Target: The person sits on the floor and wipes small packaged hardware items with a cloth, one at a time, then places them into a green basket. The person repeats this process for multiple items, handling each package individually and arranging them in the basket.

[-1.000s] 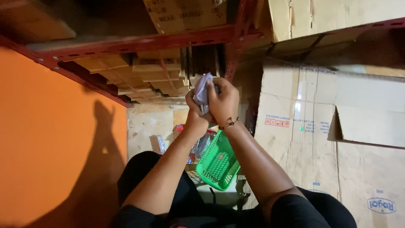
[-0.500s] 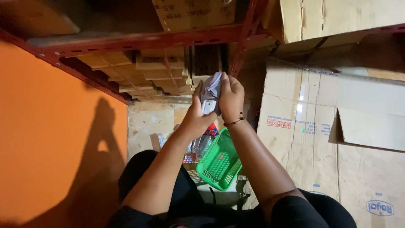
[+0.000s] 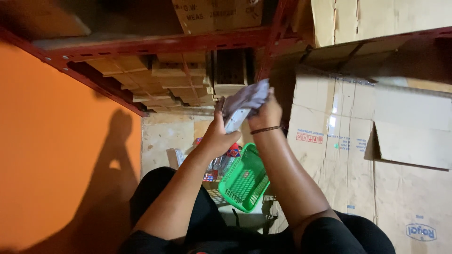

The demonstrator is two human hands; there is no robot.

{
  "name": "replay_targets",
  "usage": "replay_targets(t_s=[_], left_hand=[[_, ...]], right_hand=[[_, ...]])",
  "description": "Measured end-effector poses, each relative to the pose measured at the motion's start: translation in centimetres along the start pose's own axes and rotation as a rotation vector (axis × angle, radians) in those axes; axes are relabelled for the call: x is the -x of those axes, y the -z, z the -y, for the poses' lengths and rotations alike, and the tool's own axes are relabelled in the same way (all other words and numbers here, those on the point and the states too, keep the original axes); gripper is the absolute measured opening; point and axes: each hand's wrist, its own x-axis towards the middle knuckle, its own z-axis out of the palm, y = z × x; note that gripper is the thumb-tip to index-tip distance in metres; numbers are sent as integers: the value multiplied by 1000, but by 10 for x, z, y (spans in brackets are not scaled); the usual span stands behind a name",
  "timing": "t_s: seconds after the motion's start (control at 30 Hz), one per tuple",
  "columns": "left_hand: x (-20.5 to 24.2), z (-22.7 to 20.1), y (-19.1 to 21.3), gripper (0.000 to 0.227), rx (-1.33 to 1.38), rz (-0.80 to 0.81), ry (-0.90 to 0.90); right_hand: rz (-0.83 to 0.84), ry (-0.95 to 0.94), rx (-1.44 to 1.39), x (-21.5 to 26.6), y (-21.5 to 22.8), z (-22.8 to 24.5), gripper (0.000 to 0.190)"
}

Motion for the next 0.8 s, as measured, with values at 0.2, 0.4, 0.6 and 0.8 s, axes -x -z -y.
replay_targets(t_s=[0.2, 0.4, 0.6, 0.8], left_hand=[[4, 27, 6, 69, 517, 16, 83], [-26, 49, 11, 66, 1288, 283, 92], [-26, 48, -1, 66, 1288, 148, 41], [-66, 152, 6, 34, 1480, -53, 170]], right_hand=[[190, 27, -142, 72, -41, 80, 56], [499, 348, -66, 95, -37, 67, 15], [557, 969, 336, 121, -32, 40, 30], [954, 1242, 1590, 127, -21, 8, 62]])
